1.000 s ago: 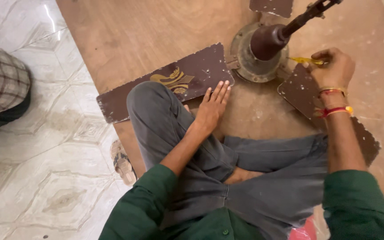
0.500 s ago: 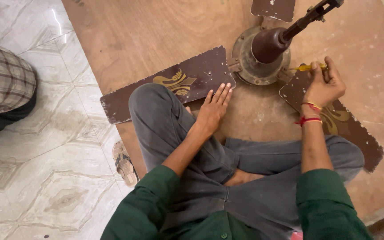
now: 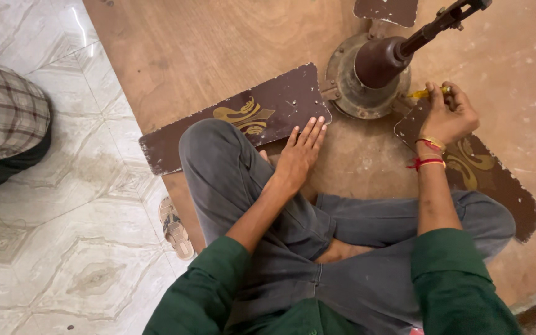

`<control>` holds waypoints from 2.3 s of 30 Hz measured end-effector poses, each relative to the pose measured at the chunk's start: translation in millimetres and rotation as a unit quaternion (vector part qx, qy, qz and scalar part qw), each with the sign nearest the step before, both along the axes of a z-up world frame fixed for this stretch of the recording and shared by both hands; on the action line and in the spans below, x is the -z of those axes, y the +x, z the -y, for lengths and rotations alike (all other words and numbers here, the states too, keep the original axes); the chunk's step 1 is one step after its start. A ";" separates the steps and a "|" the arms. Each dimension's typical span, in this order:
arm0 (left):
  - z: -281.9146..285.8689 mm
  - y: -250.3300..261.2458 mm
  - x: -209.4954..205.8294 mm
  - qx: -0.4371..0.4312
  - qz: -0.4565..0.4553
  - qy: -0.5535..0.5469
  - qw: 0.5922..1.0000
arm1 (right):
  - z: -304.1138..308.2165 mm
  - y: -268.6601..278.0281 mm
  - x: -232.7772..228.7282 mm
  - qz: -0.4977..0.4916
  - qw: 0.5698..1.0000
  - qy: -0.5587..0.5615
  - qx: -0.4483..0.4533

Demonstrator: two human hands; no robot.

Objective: The person sits on the floor and uses a yellow screwdriver to tighten screws on the central hub of a ceiling fan lying on a wooden board. The person systematically works around the hub, adjusting the fan blades and securing the mounting points.

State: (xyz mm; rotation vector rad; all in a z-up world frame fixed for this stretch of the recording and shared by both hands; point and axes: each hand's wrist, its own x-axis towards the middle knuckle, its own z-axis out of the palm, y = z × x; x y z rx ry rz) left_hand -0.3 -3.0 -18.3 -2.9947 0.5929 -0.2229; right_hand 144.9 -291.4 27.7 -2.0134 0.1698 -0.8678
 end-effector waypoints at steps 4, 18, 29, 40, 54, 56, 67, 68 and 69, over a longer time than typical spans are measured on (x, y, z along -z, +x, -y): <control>-1.6 -0.7 0.9 0.007 -0.011 0.004 1.000 | 0.3 1.8 3.3 0.013 0.999 0.035 0.004; -3.3 0.8 -8.3 0.009 -0.035 0.016 0.999 | -14.1 -4.4 -20.7 0.017 0.997 -0.069 -0.011; -3.4 1.5 1.9 0.009 -0.029 0.013 0.999 | -30.4 -22.3 -43.4 0.018 0.989 -0.121 -0.079; 1.4 3.5 9.2 0.001 -0.009 -0.005 1.000 | -13.0 -22.2 -62.4 -0.063 0.973 -0.148 -0.167; -2.3 0.2 -0.5 0.015 -0.008 -0.029 0.999 | 4.8 6.1 -79.0 -0.184 0.916 -0.125 -0.335; -3.1 -1.5 1.5 0.017 -0.006 -0.036 0.999 | -2.0 -1.6 -73.1 -0.198 0.910 -0.095 -0.352; -0.5 1.8 14.0 0.013 0.007 -0.001 1.000 | 3.3 -31.2 -41.3 -0.090 0.987 -0.041 -0.129; -0.2 2.7 14.2 0.014 0.009 -0.010 1.000 | 3.2 -31.2 -37.3 -0.088 0.988 -0.023 -0.128; 0.4 3.2 14.1 0.015 0.012 -0.019 1.000 | 3.8 -30.5 -34.6 -0.067 0.988 0.006 -0.139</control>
